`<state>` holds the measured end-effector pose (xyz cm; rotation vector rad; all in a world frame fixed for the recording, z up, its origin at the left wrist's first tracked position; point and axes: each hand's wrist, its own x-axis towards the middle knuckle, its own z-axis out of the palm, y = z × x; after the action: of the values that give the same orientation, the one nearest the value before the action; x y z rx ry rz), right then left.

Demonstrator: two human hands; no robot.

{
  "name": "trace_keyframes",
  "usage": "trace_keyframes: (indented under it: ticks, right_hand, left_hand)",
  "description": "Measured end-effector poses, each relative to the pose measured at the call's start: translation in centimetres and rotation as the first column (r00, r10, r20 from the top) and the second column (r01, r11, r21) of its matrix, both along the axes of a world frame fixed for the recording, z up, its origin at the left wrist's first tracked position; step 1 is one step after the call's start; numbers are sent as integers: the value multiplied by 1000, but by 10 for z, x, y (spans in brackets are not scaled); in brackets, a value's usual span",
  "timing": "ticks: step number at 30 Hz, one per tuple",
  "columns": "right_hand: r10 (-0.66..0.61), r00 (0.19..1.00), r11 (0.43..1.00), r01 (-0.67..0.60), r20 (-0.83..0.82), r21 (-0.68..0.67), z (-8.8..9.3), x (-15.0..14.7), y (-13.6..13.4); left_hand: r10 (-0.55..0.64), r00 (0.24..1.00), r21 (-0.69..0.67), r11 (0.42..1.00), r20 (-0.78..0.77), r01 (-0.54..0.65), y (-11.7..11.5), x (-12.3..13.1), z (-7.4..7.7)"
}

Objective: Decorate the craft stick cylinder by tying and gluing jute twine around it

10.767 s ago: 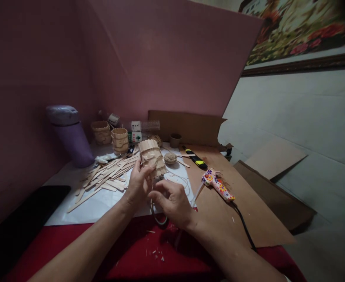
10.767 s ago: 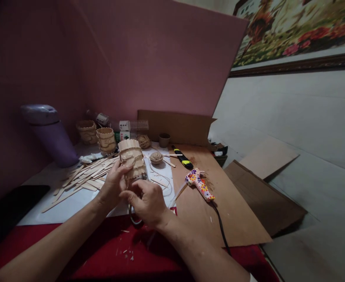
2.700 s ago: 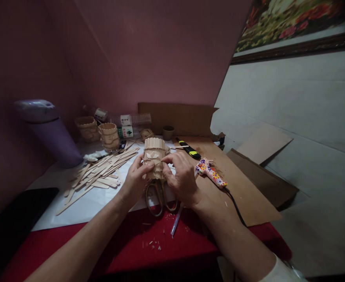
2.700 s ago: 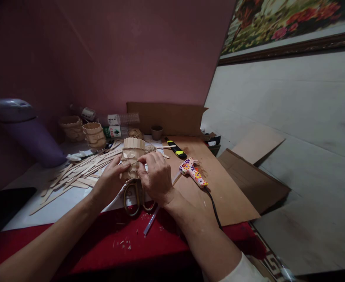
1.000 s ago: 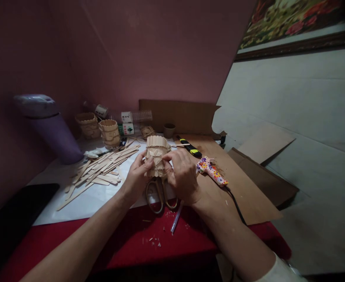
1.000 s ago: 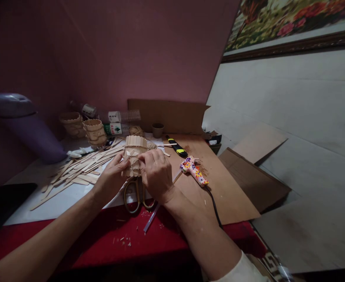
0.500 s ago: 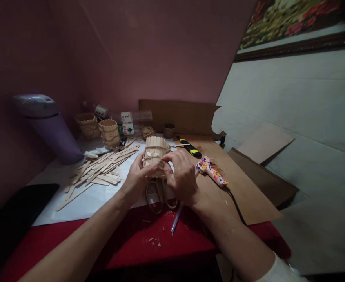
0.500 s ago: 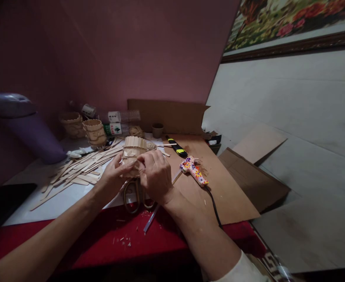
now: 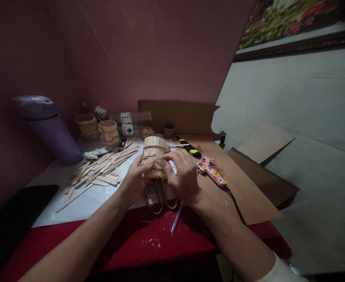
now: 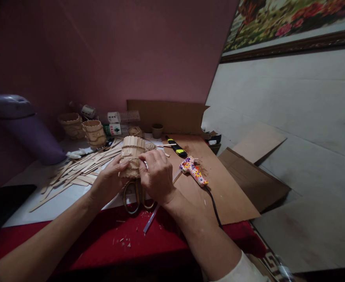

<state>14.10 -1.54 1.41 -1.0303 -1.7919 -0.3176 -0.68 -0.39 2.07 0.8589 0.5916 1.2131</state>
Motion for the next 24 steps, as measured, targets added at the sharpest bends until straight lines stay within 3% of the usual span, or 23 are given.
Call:
trace_keyframes:
  ticks: [8,17,24]
  right_hand:
    - [-23,995,1000,23,92,4,0,1,2]
    - [-3,1000,1000,3,13,-6,0,2,3]
    - [2,997,1000,-2,82,2,2,4,2]
  left_hand:
    - [8,1000,4,1000,-9,-8,1,0,0]
    - [10,999,-4,1000,-37,-10,-3,0,4]
    - [13,999,-6,1000,-29,-13,-1,0,2]
